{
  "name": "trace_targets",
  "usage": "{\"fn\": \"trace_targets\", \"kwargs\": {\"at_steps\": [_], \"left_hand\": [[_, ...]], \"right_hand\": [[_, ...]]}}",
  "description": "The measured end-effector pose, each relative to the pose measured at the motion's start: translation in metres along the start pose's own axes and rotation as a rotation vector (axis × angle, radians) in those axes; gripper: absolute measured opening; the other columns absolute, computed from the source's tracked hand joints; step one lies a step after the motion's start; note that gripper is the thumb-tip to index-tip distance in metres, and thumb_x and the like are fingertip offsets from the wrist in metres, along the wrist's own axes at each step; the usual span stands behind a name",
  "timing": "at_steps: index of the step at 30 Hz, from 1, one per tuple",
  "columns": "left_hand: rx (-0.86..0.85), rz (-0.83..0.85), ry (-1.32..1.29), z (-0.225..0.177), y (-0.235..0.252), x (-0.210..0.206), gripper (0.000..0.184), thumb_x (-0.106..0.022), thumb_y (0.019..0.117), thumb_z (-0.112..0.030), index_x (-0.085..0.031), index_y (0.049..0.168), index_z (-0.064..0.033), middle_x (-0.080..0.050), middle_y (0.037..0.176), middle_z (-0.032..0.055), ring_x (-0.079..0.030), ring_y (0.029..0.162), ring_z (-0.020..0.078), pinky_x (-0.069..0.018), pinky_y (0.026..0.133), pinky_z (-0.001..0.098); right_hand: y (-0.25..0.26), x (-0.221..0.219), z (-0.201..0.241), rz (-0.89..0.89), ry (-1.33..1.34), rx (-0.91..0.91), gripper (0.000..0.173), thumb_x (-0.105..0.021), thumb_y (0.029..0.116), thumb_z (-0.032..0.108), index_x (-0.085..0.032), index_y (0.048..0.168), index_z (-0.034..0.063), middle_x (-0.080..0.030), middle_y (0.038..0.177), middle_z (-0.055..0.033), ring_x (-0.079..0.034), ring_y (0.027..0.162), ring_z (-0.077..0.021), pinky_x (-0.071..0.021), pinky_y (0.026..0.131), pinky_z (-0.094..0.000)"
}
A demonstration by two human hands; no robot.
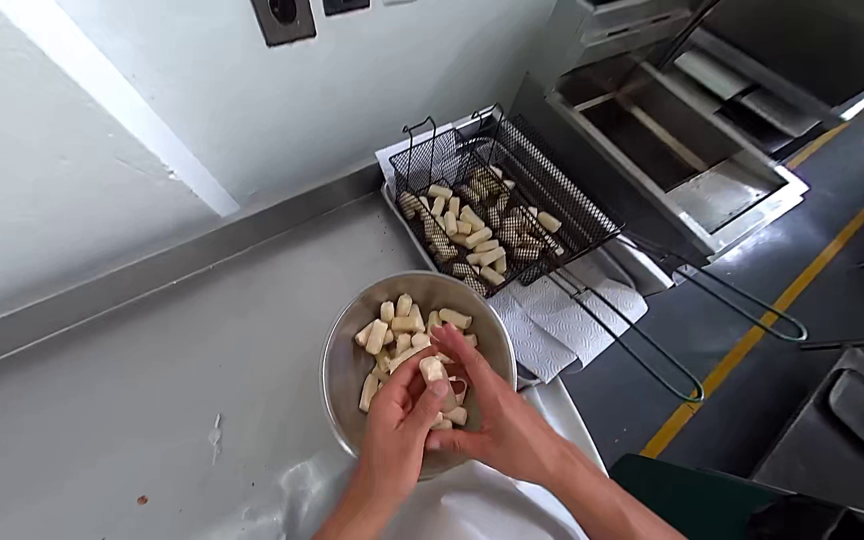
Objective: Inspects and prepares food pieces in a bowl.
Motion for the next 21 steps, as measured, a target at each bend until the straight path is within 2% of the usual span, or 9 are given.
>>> {"fn": "trace_targets", "kwargs": {"at_steps": [3,5,7,9,11,13,15,18,21], "left_hand": [[-0.016,0.092,0.185,-0.001,0.000,-0.002,0.078,-0.057,0.1042,-0.030,-0.017,0.155,0.0131,-0.067,0.131,0.0142,-0.067,0.118,0.0153,-0.0556,0.103,0.0329],[-0.038,0.116,0.219,-0.002,-0.001,-0.001,0.084,-0.053,0.1054,-0.036,-0.006,0.157,0.0117,-0.058,0.143,0.0184,-0.063,0.126,0.0183,-0.0535,0.107,0.0358],[-0.089,0.040,0.278,-0.005,0.000,0.009,0.088,-0.053,0.1032,-0.046,-0.010,0.160,0.0055,-0.050,0.151,0.0201,-0.060,0.130,0.0229,-0.0535,0.107,0.0398],[-0.110,-0.066,0.349,-0.008,0.005,0.029,0.080,-0.052,0.1026,-0.045,-0.019,0.161,-0.0028,-0.053,0.150,0.0138,-0.063,0.126,0.0211,-0.0555,0.103,0.0406],[-0.095,-0.126,0.418,-0.012,0.007,0.054,0.071,-0.052,0.1034,-0.039,-0.025,0.160,-0.0071,-0.058,0.145,0.0096,-0.064,0.124,0.0192,-0.0560,0.103,0.0414],[-0.061,-0.149,0.512,-0.016,0.007,0.074,0.063,-0.051,0.1035,-0.029,-0.029,0.159,-0.0079,-0.062,0.139,0.0096,-0.065,0.122,0.0187,-0.0551,0.102,0.0408],[-0.006,-0.146,0.595,-0.016,0.005,0.088,0.058,-0.055,0.1034,-0.026,-0.037,0.156,-0.0106,-0.065,0.135,0.0076,-0.065,0.120,0.0173,-0.0547,0.101,0.0396],[0.106,-0.125,0.657,0.000,0.004,0.097,0.051,-0.060,0.1022,-0.021,-0.047,0.151,-0.0112,-0.067,0.132,0.0085,-0.067,0.118,0.0191,-0.0555,0.101,0.0421],[0.213,-0.037,0.774,0.021,0.011,0.088,0.053,-0.060,0.1029,-0.020,-0.046,0.153,-0.0108,-0.064,0.137,0.0122,-0.064,0.124,0.0243,-0.0515,0.106,0.0490]], "right_hand": [[0.005,-0.001,-0.011,-0.032,0.183,-0.185,0.051,-0.066,0.0996,0.025,-0.054,0.144,0.0021,-0.066,0.131,-0.0118,-0.067,0.114,-0.0140,-0.0578,0.098,-0.0316],[0.009,0.009,-0.015,-0.075,0.259,-0.250,0.035,-0.063,0.0999,0.018,-0.062,0.131,0.0024,-0.072,0.117,-0.0077,-0.072,0.101,-0.0134,-0.0618,0.088,-0.0322],[0.018,0.036,-0.020,-0.205,0.211,-0.263,0.030,-0.059,0.0983,0.011,-0.063,0.127,0.0045,-0.074,0.113,-0.0060,-0.074,0.093,-0.0170,-0.0646,0.081,-0.0384],[0.039,0.079,-0.022,-0.364,-0.044,-0.240,0.034,-0.060,0.0982,0.010,-0.059,0.132,0.0042,-0.072,0.115,-0.0103,-0.073,0.090,-0.0211,-0.0641,0.077,-0.0430],[0.068,0.120,-0.025,-0.400,-0.412,-0.292,0.055,-0.062,0.1003,0.015,-0.044,0.150,0.0024,-0.065,0.126,-0.0238,-0.070,0.103,-0.0373,-0.0571,0.087,-0.0585],[0.091,0.138,-0.035,-0.243,-0.617,-0.367,0.073,-0.062,0.1018,0.019,-0.024,0.160,-0.0021,-0.044,0.151,-0.0324,-0.052,0.131,-0.0513,-0.0419,0.103,-0.0713],[0.095,0.125,-0.037,-0.148,-0.662,-0.306,0.065,-0.061,0.1023,0.021,-0.033,0.157,-0.0022,-0.038,0.158,-0.0287,-0.045,0.140,-0.0484,-0.0389,0.110,-0.0681],[0.086,0.060,-0.036,0.054,-0.524,-0.168,0.048,-0.068,0.0987,0.023,-0.057,0.141,0.0041,-0.060,0.138,-0.0207,-0.062,0.123,-0.0378,-0.0507,0.102,-0.0597],[0.081,-0.009,-0.054,0.396,-0.586,-0.097,0.049,-0.073,0.0946,0.021,-0.061,0.140,0.0058,-0.059,0.139,-0.0174,-0.056,0.131,-0.0365,-0.0482,0.106,-0.0556]]}}
Point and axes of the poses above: each hand's wrist, its own y-axis towards the middle knuckle, its own x-axis out of the back of the hand, z = x × y, the point moved 2 cm from there along y, towards the middle knuckle
